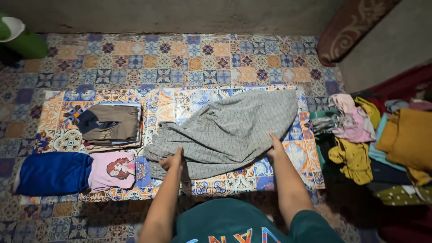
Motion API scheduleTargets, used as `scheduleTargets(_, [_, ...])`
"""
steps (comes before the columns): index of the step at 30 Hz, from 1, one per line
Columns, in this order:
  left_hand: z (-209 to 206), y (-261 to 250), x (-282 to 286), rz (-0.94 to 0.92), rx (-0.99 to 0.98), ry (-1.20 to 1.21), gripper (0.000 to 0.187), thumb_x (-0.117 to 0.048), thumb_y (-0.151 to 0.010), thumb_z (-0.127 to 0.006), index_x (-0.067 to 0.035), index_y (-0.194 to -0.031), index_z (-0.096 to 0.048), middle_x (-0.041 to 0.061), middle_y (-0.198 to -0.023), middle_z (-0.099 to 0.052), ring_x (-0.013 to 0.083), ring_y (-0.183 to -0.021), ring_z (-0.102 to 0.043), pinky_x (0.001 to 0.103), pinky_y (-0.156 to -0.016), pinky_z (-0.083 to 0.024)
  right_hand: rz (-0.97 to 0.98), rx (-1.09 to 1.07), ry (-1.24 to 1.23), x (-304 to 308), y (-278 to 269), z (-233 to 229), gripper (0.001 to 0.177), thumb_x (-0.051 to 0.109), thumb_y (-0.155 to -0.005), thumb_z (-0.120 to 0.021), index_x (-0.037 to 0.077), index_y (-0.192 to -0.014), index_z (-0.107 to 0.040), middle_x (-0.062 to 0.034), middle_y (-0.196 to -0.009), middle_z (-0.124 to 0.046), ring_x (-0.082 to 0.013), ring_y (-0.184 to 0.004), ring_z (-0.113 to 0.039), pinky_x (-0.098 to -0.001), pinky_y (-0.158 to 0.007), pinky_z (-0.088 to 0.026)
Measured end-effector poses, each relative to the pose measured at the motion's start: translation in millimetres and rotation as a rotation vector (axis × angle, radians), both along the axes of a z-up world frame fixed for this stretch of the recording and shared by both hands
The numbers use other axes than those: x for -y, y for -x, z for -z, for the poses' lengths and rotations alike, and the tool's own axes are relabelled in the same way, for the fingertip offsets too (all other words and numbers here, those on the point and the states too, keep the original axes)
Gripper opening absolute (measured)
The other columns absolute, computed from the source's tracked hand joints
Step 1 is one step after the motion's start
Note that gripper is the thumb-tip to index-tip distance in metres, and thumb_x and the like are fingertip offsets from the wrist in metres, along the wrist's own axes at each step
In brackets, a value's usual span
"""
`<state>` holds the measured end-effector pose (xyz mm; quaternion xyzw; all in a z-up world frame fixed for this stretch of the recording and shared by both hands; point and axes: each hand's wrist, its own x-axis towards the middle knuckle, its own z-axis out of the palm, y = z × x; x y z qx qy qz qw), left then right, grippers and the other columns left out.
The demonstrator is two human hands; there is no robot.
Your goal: Folding various items of clothing including shirts, shorts, and pants on a low surface.
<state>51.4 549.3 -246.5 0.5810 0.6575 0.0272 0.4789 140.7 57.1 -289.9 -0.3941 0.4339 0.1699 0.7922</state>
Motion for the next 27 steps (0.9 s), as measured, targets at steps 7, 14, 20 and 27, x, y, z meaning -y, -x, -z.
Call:
scheduleTargets(7, [10.4,18.3,-20.2,0.059,0.017,-0.114,0.119,-0.004,-0.065,-0.084,-0.003,-0.157,-0.010,0.030,-0.152,-0.036,0.0434,-0.136,-0.048,0.041,-0.116,-0.040,0.202,-0.041,0.113,21.8,38.1,14.1,0.065,0.015,-0.075,-0.066,0.009,-0.139,-0.056,-0.0181,-0.137,-0.060,-0.0407,-0.122,-0.059,-0.0586,-0.106,-0.045])
scheduleTargets(14, [7.7,50.5,-36.1,0.284,0.090,-0.133,0.088,-0.004,-0.079,-0.068,-0.001,-0.153,-0.020,0.032,-0.143,-0.051,0.0446,-0.128,-0.056,0.044,-0.111,-0.043,0.434,-0.352,1.126,19.9,135.0,-9.3,0.036,0.018,-0.077,-0.066,-0.001,-0.107,-0.063,-0.0218,-0.101,-0.066,-0.0379,-0.089,-0.060,-0.0468,-0.086,-0.049])
scheduleTargets(20, [0.7,29.9,-65.2,0.203,0.325,-0.059,0.035,-0.014,-0.091,-0.058,0.003,-0.120,-0.055,0.025,-0.108,-0.060,0.0377,-0.092,-0.058,0.047,-0.079,-0.045,0.569,0.183,1.184,54.4,106.0,-44.2,0.034,0.020,-0.091,-0.070,0.003,-0.081,-0.041,-0.0042,-0.080,-0.047,-0.0182,-0.073,-0.040,-0.0414,-0.068,-0.040])
scheduleTargets(27, [-30.7,-107.1,-102.4,-0.039,1.175,0.694,0.022,-0.006,-0.085,-0.056,0.000,-0.105,-0.060,0.013,-0.108,-0.065,0.0295,-0.108,-0.065,0.044,-0.102,-0.057,0.389,0.687,0.863,53.1,-71.7,-134.0,0.028,0.022,-0.102,-0.073,0.009,-0.089,-0.052,0.0033,-0.084,-0.045,-0.0092,-0.075,-0.040,-0.0286,-0.064,-0.034])
